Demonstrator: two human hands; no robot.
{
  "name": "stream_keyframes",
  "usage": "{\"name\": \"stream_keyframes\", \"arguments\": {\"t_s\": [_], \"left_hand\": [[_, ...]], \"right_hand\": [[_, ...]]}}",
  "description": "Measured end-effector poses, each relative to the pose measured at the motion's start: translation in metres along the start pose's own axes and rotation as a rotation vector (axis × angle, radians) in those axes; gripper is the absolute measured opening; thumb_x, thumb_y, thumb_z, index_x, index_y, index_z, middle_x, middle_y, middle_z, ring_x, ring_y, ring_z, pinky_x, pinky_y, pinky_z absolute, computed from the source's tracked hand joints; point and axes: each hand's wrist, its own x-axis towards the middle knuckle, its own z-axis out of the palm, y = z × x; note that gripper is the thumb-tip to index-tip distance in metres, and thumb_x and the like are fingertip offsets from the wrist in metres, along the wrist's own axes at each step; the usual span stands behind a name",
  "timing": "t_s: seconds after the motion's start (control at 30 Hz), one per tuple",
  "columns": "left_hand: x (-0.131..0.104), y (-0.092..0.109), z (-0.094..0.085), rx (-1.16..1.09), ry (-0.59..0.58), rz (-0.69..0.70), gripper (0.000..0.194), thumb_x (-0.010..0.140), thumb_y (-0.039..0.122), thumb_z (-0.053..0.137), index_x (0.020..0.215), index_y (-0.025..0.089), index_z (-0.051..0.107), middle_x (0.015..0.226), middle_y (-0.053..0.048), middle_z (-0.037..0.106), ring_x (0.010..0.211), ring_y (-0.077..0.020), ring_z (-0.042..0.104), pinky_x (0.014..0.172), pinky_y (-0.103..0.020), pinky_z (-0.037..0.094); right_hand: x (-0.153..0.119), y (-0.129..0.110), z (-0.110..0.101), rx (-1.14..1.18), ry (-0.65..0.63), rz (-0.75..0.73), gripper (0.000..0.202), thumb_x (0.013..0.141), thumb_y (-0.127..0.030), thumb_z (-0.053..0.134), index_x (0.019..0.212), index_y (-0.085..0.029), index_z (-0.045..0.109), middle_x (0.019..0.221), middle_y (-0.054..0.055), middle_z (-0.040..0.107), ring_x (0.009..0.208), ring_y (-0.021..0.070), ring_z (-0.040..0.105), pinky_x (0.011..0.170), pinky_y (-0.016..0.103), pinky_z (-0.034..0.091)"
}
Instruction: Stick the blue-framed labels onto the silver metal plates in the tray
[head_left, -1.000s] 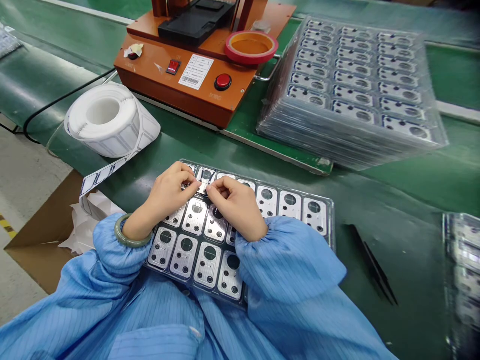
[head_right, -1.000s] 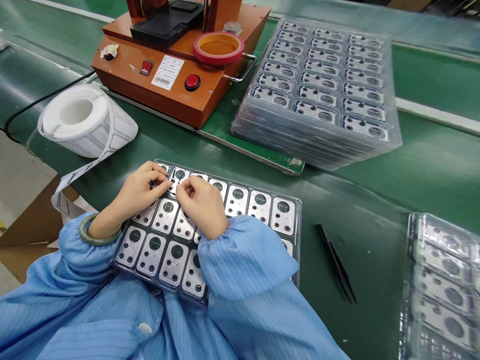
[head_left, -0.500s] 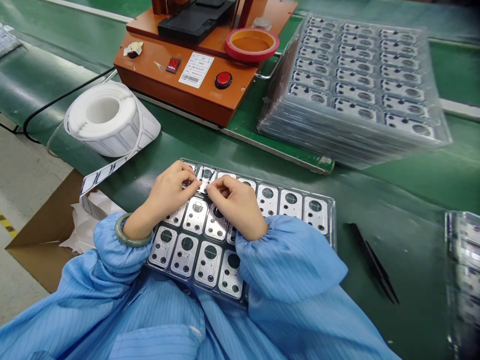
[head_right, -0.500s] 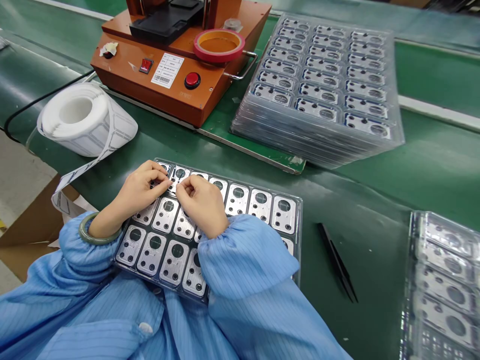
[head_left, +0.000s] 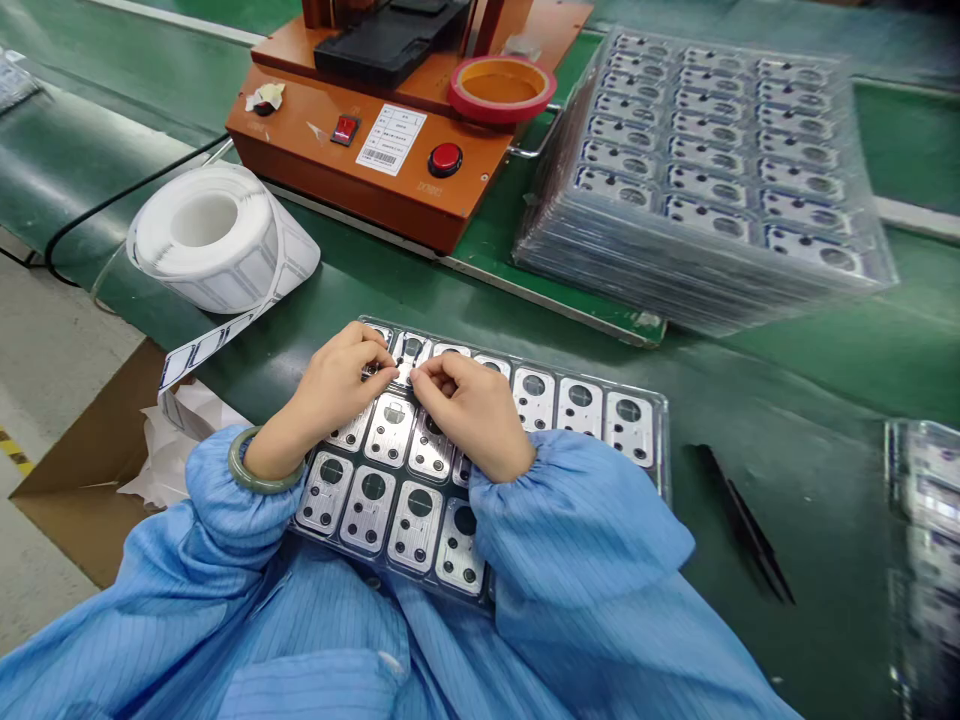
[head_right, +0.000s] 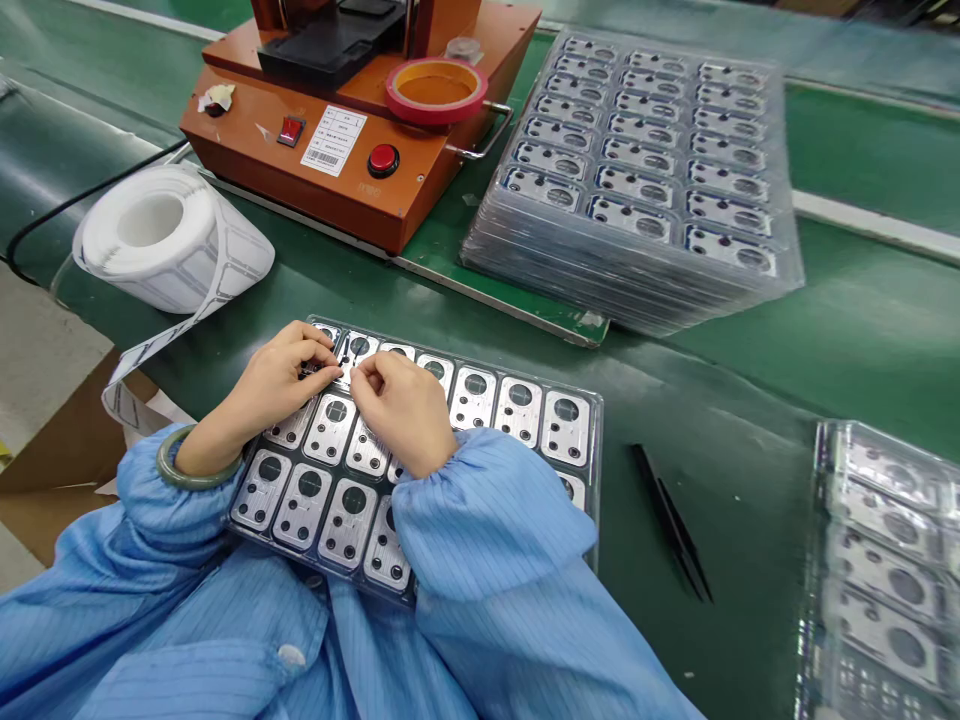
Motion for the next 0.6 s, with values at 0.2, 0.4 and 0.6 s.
{"name": "stream_keyframes", "arguments": {"t_s": [0.2, 0.4, 0.6], "left_hand": [[-0.0006, -0.0013, 0.0006, 0.023, 0.004, 0.031, 0.002, 0.080, 0.019, 0.062, 0.079, 0.019, 0.064, 0.097, -0.003, 0.060, 0.091, -0.0160, 0.058, 0.079, -0.029, 0.047], [-0.0009, -0.0014, 0.0008, 0.018, 0.002, 0.029, 0.002, 0.081, 0.019, 0.062, 0.080, 0.019, 0.063, 0.097, -0.003, 0.060, 0.092, -0.0161, 0.058, 0.079, -0.030, 0.046], [-0.0009, -0.0005, 0.0003, 0.018, 0.004, 0.030, 0.001, 0.080, 0.019, 0.062, 0.079, 0.019, 0.063, 0.097, -0.003, 0.059, 0.092, -0.0164, 0.058, 0.079, -0.030, 0.046]], "right_hand": [[-0.0016, -0.0001, -0.0028, -0.072, -0.016, -0.045, 0.015, 0.083, -0.023, 0.055, 0.073, -0.019, 0.065, 0.065, 0.000, 0.060, 0.063, 0.0134, 0.054, 0.059, 0.025, 0.036], [-0.0006, 0.0066, -0.0050, -0.123, -0.038, -0.038, 0.013, 0.084, -0.025, 0.056, 0.077, -0.020, 0.066, 0.064, -0.001, 0.060, 0.063, 0.0138, 0.055, 0.058, 0.025, 0.036], [0.0000, 0.0083, -0.0049, -0.140, -0.057, -0.017, 0.011, 0.083, -0.025, 0.057, 0.076, -0.021, 0.064, 0.065, -0.002, 0.061, 0.064, 0.0141, 0.056, 0.058, 0.025, 0.035]]}}
